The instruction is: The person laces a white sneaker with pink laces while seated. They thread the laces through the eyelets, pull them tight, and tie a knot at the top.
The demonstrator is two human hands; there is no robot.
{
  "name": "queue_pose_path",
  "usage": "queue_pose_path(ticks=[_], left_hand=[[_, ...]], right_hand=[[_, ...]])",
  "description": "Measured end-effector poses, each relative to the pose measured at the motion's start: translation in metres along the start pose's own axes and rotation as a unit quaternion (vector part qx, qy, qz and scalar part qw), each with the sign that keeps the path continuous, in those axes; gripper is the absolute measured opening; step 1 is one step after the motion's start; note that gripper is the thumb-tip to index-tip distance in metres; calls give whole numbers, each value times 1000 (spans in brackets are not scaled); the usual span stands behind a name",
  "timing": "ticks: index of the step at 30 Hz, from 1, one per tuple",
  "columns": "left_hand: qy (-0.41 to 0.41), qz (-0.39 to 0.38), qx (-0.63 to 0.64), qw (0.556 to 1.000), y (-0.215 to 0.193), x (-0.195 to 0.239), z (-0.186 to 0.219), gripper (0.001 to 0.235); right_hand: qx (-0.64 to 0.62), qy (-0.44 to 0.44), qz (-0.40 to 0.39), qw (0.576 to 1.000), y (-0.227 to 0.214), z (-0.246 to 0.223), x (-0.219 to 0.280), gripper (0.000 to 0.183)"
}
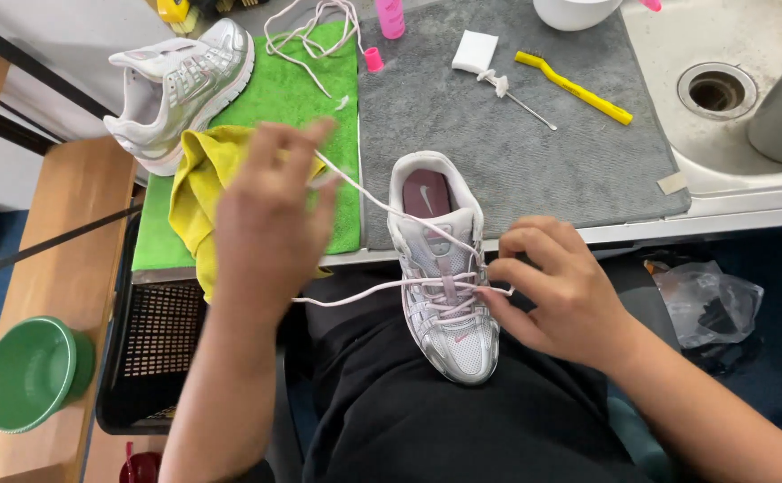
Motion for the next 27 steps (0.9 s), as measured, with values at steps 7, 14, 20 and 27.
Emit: queue_pose_path(ticks=[7, 14, 20, 27], left_hand=[[211, -109, 149, 960, 34, 19, 89, 14], [272, -21, 119, 955, 45, 17, 99, 10], [282, 1, 100, 954, 38, 18, 103, 15], [288, 27, 84, 953, 35, 18, 104, 14]], right_hand=[[119, 32, -133, 983, 14, 3, 10, 16], [254, 47, -137, 956, 14, 13, 23, 4], [244, 1, -79, 966, 11, 8, 15, 6], [-2, -10, -147, 989, 5, 9, -17, 10]])
Point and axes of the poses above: each hand's wrist, its own x-axis away from the middle knuckle, its own y-axis out of the palm, z = x × y, the point moved 6 cm from there along -x, towards the middle knuckle, and after that the axes turned 4 degrees about -z, right-handed, at the moved point
